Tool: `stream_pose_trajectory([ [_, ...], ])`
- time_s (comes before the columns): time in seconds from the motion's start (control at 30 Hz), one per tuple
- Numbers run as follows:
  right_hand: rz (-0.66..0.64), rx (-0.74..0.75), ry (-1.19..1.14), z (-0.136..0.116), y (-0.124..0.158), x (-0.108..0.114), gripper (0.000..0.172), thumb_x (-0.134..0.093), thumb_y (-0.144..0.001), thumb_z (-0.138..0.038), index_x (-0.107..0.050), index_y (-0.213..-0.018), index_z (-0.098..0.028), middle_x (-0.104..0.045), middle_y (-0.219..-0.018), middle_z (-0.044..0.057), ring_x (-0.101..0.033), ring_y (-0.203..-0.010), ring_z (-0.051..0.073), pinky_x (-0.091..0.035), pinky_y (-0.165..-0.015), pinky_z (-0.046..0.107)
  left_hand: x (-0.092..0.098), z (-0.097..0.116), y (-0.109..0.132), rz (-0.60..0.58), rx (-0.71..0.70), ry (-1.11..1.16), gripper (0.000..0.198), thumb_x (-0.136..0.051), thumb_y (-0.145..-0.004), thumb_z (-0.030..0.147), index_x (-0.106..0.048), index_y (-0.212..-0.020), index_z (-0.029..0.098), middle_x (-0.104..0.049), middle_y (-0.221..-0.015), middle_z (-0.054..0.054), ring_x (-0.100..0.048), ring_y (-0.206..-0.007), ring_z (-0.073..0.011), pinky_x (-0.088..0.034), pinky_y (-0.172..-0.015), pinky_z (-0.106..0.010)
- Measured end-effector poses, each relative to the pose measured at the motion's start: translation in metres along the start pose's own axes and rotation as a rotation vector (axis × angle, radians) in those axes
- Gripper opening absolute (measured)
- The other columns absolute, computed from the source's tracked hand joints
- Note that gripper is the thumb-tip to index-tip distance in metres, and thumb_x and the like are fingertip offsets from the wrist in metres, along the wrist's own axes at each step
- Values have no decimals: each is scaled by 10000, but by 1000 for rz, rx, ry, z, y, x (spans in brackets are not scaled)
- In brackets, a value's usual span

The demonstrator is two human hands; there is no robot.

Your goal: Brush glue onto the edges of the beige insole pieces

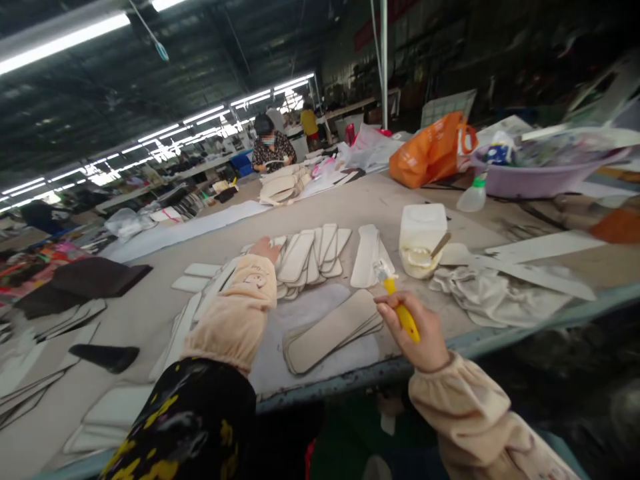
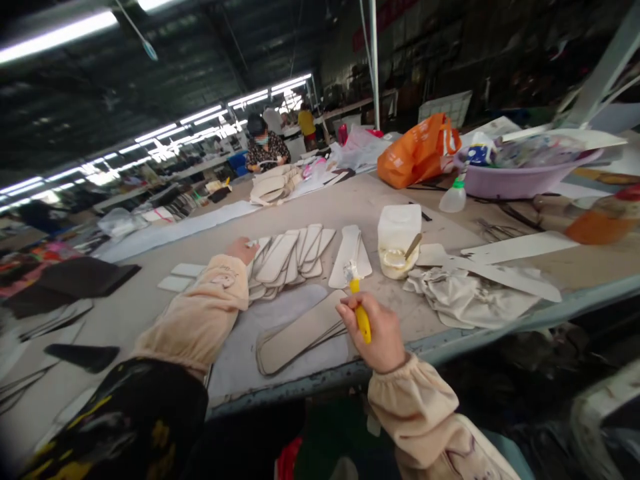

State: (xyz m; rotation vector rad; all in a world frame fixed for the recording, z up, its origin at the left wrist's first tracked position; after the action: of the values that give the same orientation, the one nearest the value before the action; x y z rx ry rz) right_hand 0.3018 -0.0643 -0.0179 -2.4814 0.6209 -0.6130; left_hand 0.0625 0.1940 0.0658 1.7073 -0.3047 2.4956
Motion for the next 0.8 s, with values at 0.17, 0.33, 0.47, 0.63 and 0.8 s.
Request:
stream_pose_trajectory([
  [0.17, -37, -114, -13, 9, 4, 1, 206, -542, -909, -369, -570, -1054, -225, -683, -799, 16, -654, -679, 167, -510, -659, 294, -21, -6, 107, -134, -99, 93, 557, -599, -828, 479, -551, -1294, 176, -562, -1357, -86, -524, -1223, -241, -394, -1026, -312],
  [0.33, -77, -224, -226, 10, 17, -19, 265, -463, -947, -427, -594, -1035, -214, -591, -642, -14, -562, -580, 136, -461, -575, 268, -61, -32, 219, -388, -122, 126, 1040, -766, -622, 513, -317, -1470, 113, -265, -1545, -205, -213, -1432, -371, -227, -1150, -492],
  [0.47, -138, -328, -382, 2, 29, -44, 290, -467, -944, -458, -585, -1015, -204, -572, -608, -22, -506, -537, 120, -415, -520, 247, -78, -44, 232, -396, -113, 95, 1078, -763, -623, 499, -269, -1480, 68, -227, -1546, -244, -196, -1438, -363, -212, -1160, -488],
  [0.63, -188, -384, -537, -15, 37, -71, 326, -462, -941, -480, -576, -998, -180, -547, -570, -25, -486, -522, 112, -382, -495, 232, -82, -46, 222, -313, -183, 32, 835, -690, -718, 385, -387, -1409, 27, -437, -1435, -227, -371, -1348, -337, -276, -1140, -453],
  [0.8, -263, -436, -533, -27, 43, -93, 354, -449, -942, -498, -578, -979, -170, -516, -539, -35, -449, -488, 99, -350, -474, 222, -79, -59, 223, -285, -168, 113, 941, -741, -663, 395, -341, -1439, 43, -436, -1445, -204, -397, -1333, -314, -321, -1125, -422],
])
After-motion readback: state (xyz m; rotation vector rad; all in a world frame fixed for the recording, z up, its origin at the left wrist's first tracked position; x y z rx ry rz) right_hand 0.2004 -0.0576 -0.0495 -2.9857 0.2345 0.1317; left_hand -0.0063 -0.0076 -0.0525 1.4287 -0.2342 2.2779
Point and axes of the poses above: each hand's wrist, its own y-axis away from the middle knuckle, its own x-axis out of the back of the hand, z = x × y, the point moved 4 cm from there along -y, towards the middle knuckle
